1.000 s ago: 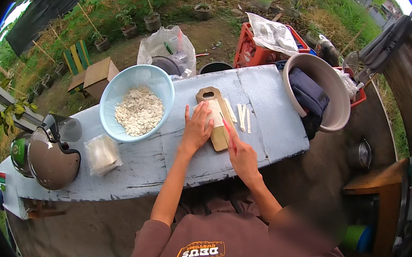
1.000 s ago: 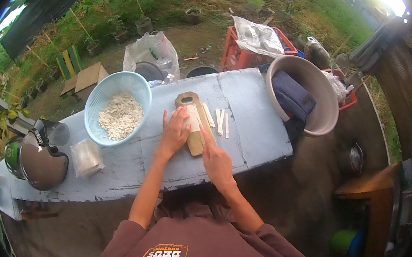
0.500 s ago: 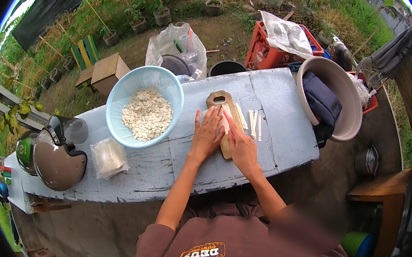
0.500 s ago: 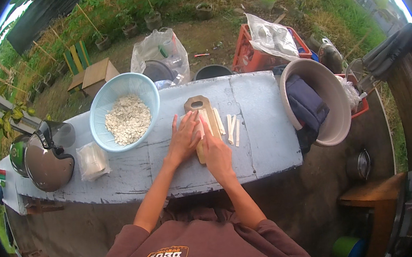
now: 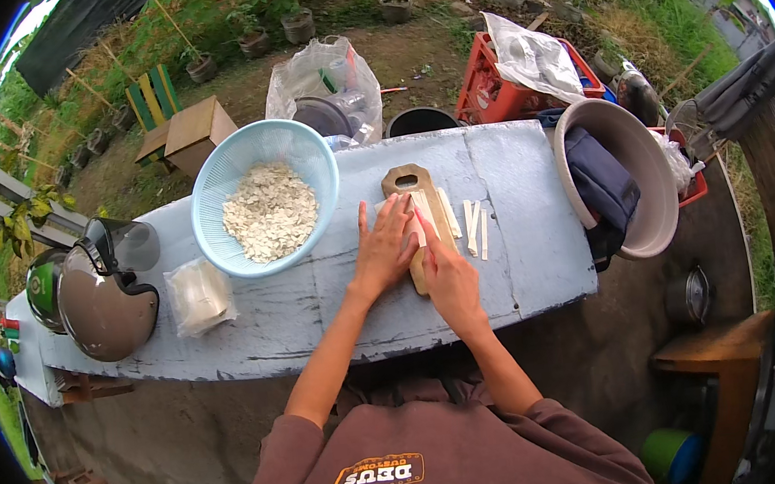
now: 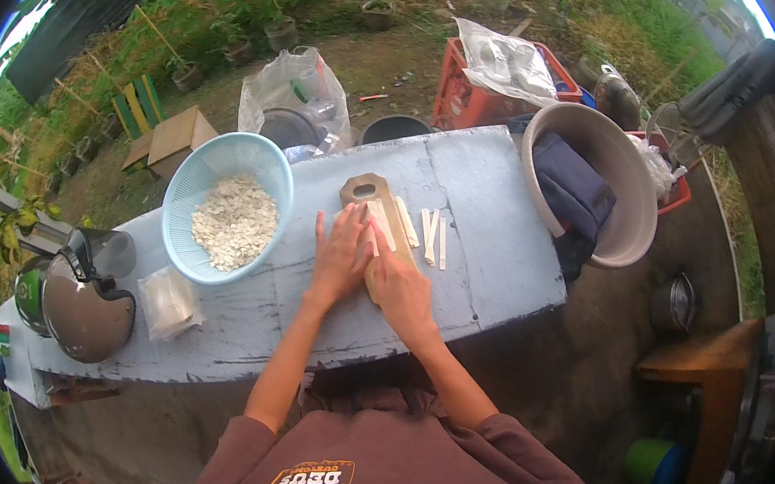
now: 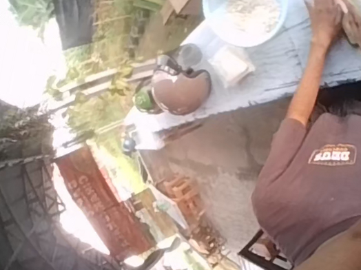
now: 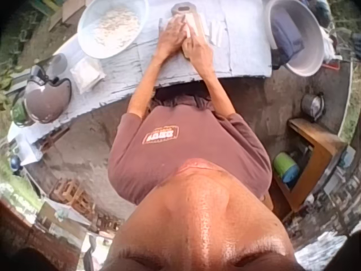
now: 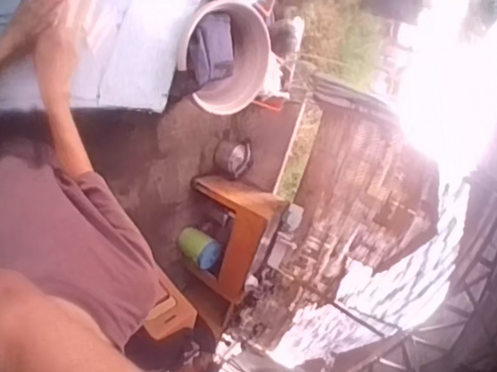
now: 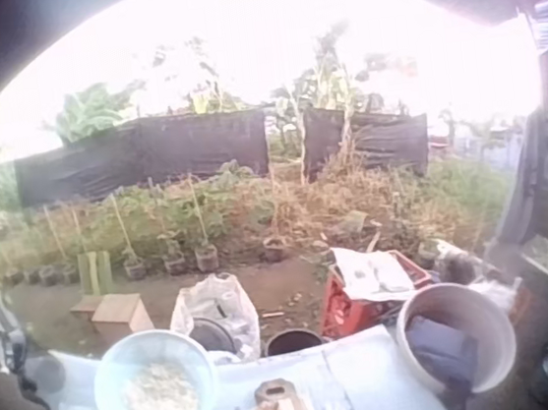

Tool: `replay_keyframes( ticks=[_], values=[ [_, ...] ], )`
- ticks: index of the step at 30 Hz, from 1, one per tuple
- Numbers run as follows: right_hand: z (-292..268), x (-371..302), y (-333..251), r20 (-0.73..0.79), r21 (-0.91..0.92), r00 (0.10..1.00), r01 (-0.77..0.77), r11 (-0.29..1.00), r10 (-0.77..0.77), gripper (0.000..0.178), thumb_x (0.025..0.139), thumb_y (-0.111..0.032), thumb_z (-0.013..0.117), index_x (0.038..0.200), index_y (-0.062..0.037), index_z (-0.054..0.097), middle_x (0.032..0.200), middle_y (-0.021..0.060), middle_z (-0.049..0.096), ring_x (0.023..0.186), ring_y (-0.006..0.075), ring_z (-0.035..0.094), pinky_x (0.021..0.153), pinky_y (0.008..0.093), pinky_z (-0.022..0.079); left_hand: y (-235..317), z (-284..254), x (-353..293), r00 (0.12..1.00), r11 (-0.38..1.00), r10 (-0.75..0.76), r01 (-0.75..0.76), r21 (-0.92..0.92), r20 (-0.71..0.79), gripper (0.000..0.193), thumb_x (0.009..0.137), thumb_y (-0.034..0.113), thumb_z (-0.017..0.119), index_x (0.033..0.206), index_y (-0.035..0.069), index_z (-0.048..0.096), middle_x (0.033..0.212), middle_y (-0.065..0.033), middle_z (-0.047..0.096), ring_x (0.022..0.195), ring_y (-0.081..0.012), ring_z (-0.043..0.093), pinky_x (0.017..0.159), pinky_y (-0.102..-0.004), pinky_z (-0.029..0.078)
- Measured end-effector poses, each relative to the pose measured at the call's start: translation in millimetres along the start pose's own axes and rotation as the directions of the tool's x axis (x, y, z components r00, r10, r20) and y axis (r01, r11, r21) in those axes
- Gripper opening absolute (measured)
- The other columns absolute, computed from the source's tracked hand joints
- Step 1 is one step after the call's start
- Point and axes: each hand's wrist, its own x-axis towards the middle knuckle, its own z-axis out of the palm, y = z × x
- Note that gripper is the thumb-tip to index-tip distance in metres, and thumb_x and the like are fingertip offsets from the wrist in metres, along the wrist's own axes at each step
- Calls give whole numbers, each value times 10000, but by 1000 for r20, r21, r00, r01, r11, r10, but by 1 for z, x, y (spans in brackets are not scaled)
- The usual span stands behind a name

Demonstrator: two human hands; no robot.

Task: The person uses a knife to cut white vegetable sticks on a wooden cutting board, then chops them into small pieces. The chopped pieces accumulate on the board while the person continues cutting additional sticks.

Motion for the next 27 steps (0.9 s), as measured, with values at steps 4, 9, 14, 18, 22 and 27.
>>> replay_keyframes(
  ticks=[4, 9, 14, 18, 22, 27],
  values=[
    [-1, -7, 2, 4, -8, 1000, -19, 1000, 19, 510, 1032, -169, 555, 1535, -231, 498, 818, 198, 683, 717, 389, 675, 668, 486, 517, 0, -3, 0, 999, 999, -16, 17, -42, 28, 410, 982, 333, 578, 1290, 63, 600, 1616, -37, 428, 1523, -213, 336, 1270, -615, 95],
    [-2, -17, 3, 4, -22, 999, -32, 999, 33, 487, 1040, -183, 546, 1524, -226, 510, 823, 214, 687, 722, 404, 682, 659, 495, 523, 0, -3, -1, 999, 999, -22, 24, -46, 33, 473, 953, 379, 619, 1319, 83, 566, 1609, -25, 436, 1528, -205, 325, 1270, -623, 83],
    [2, -24, 11, -10, -44, 1000, -3, 999, 3, 571, 1022, -172, 534, 1571, -279, 423, 781, 227, 675, 697, 439, 676, 654, 552, 521, 1, -4, 0, 999, 999, -23, 25, -42, 45, 588, 942, 403, 637, 1419, 93, 493, 1586, -14, 458, 1535, -199, 310, 1272, -623, 71],
    [4, -29, 16, -8, -60, 1000, -2, 998, 1, 568, 1019, -164, 534, 1569, -262, 429, 780, 226, 679, 704, 435, 680, 656, 551, 522, 5, -9, 2, 997, 997, -43, 48, -66, 69, 727, 944, 415, 639, 1545, 101, 378, 1434, -13, 600, 1539, -195, 300, 1273, -621, 58],
    [3, -35, 17, -2, -49, 1000, 2, 999, -2, 581, 1014, -155, 542, 1573, -257, 425, 767, 214, 674, 690, 424, 676, 647, 540, 522, 3, -4, 1, 1000, 998, -15, 14, -59, -4, 818, 946, 422, 637, 1612, 108, 282, 1278, -10, 692, 1540, -191, 299, 1275, -617, 49],
    [3, -43, 20, -17, -54, 1000, 6, 999, -7, 575, 1017, -154, 555, 1571, -255, 437, 732, 197, 659, 658, 403, 667, 623, 515, 514, 4, -3, 0, 1000, 999, -16, 17, -43, 13, 830, 939, 415, 645, 1615, 106, 275, 1302, -10, 683, 1538, -189, 301, 1276, -618, 48]
  ],
)
